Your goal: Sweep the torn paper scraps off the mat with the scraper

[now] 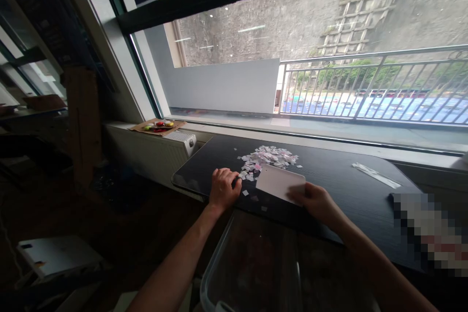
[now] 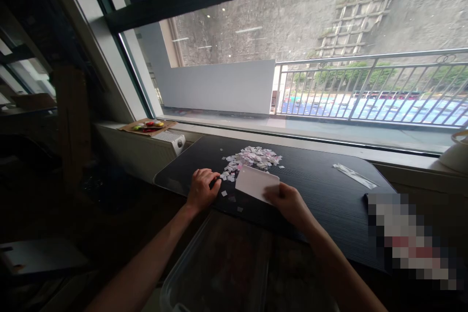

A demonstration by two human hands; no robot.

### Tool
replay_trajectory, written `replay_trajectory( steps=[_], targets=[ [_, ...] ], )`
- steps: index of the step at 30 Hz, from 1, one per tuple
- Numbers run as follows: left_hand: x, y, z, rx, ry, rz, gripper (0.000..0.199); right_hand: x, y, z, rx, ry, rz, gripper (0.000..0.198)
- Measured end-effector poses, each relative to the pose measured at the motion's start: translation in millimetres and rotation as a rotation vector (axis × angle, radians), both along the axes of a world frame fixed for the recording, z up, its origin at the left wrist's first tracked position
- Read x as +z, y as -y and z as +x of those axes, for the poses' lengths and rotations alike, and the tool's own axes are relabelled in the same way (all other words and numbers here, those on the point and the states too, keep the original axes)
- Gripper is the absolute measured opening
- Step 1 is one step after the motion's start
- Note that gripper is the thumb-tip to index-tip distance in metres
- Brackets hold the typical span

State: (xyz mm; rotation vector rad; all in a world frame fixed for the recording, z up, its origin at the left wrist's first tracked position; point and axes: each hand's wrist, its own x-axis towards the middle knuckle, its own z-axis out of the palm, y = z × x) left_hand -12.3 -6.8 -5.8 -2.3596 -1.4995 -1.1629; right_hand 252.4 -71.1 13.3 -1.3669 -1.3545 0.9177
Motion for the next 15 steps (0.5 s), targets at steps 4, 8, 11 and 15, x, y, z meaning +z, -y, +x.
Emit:
replay_trajectory(
  steps=[4, 8, 11, 15],
  targets=[
    [-1.1, 0, 0, 0.002, 0.014, 0.007, 0.015, 2, -4, -6, 0.094, 0.001, -0.045, 0.048],
    [-0.9, 0, 0, -0.009, 0.012, 0.002, 0.015, 4, 10, -4, 0.167, 0.008, -0.076, 0.046],
    [-0.8, 0, 0, -0.005, 0.013, -0.01, 0.015, 4, 14, 5, 0.108, -0.011, -0.077, 0.051],
    [-1.2, 0, 0, 0.002, 0.017, -0.003, 0.015, 5, 15, 12, 0.021, -0.039, -0.103, 0.056]
  ],
)
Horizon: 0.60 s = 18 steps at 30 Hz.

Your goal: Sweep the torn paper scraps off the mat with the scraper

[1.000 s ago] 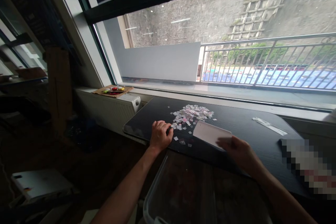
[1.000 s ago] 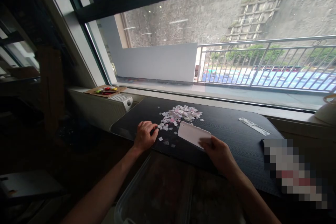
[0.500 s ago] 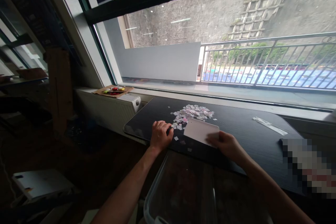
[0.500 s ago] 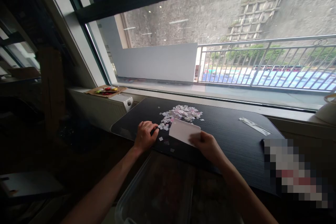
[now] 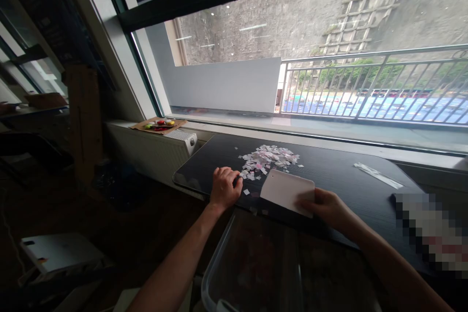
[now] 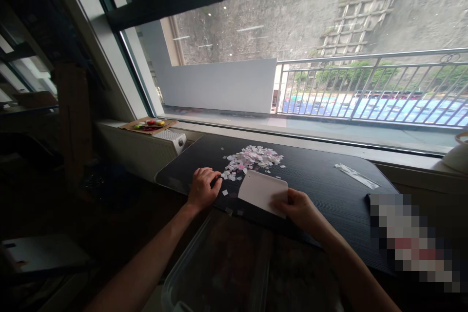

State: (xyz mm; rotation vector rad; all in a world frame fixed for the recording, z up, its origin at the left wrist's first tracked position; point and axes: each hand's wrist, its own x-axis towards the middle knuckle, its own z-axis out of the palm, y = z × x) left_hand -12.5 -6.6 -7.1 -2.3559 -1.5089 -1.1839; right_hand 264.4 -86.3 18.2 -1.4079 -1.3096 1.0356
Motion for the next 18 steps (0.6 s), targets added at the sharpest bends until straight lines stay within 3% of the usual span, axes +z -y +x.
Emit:
replay_trajectory(
  steps=[9, 15, 18],
  targets=[
    [-0.6, 0, -2, -0.006, -0.009, 0.016, 0.015, 7, 10, -21, 0.111, 0.002, -0.037, 0.046],
    [0.4, 1, 0, 0.001, -0.001, 0.01, 0.015, 3, 17, -11, 0.155, 0.027, -0.013, 0.045],
    [0.8, 1, 0, -0.003, -0.002, 0.008, 0.015, 0, 9, -9, 0.109, 0.012, 0.012, 0.046]
  ],
)
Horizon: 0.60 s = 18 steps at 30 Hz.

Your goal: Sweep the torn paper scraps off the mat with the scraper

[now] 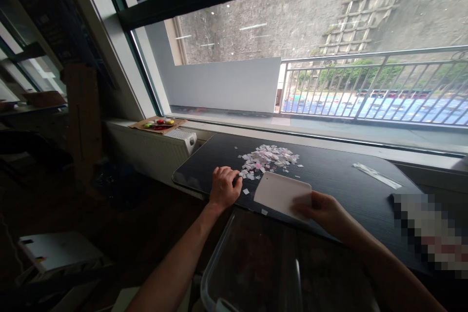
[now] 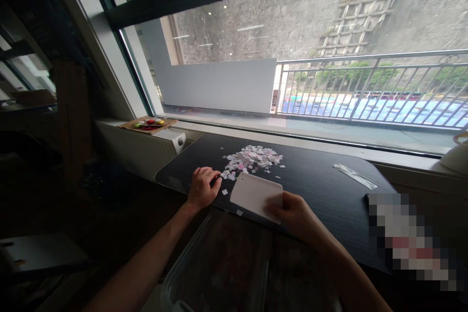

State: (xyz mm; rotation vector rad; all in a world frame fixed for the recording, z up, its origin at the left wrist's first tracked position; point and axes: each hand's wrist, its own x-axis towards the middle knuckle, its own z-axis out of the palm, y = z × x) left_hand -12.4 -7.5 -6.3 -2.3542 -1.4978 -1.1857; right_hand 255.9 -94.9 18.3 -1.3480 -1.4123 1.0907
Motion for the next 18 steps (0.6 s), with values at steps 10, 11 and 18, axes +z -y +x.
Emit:
replay_trajectory(
  steps=[10, 11, 18],
  targets=[
    [-1.7, -1, -1, 0.004, -0.004, 0.002, 0.015, 10, -25, -6, 0.023, 0.01, -0.061, 0.032],
    [-1.7, -1, 0, 0.004, 0.001, 0.004, 0.015, 12, -22, -4, 0.043, 0.016, -0.071, 0.031],
    [-1.1, -2, 0, 0.005, 0.006, -0.014, 0.015, 7, -22, -2, 0.048, 0.006, -0.057, 0.031]
  ],
)
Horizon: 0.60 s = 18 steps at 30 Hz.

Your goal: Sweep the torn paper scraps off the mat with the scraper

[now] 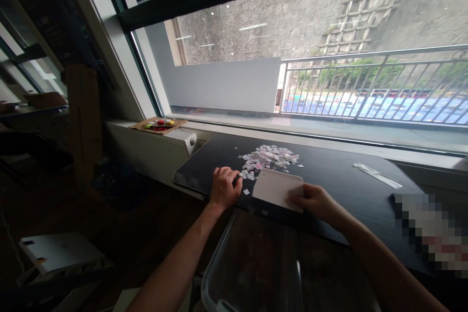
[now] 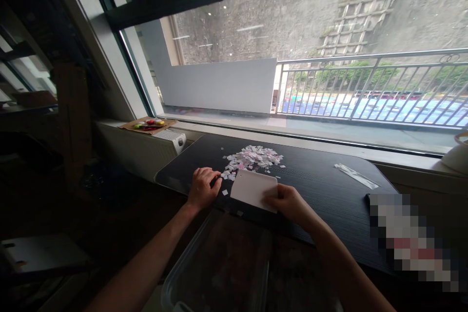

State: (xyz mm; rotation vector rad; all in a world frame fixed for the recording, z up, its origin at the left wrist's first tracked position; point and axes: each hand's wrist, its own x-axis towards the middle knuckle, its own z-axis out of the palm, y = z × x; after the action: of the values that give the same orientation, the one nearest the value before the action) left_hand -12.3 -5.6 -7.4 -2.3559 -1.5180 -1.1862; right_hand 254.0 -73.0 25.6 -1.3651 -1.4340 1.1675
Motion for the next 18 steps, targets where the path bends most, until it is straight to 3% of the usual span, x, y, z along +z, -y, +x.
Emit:
replay_trajectory(
  steps=[6, 18],
  targets=[
    [0.0, 1, -1, 0.007, -0.01, 0.007, 0.015, 1, 9, -10, 0.02, -0.007, -0.009, 0.039],
    [10.3, 8, -10, -0.026, 0.088, -0.013, 0.015, -3, 49, 8, -0.06, 0.014, 0.025, 0.053]
  ],
)
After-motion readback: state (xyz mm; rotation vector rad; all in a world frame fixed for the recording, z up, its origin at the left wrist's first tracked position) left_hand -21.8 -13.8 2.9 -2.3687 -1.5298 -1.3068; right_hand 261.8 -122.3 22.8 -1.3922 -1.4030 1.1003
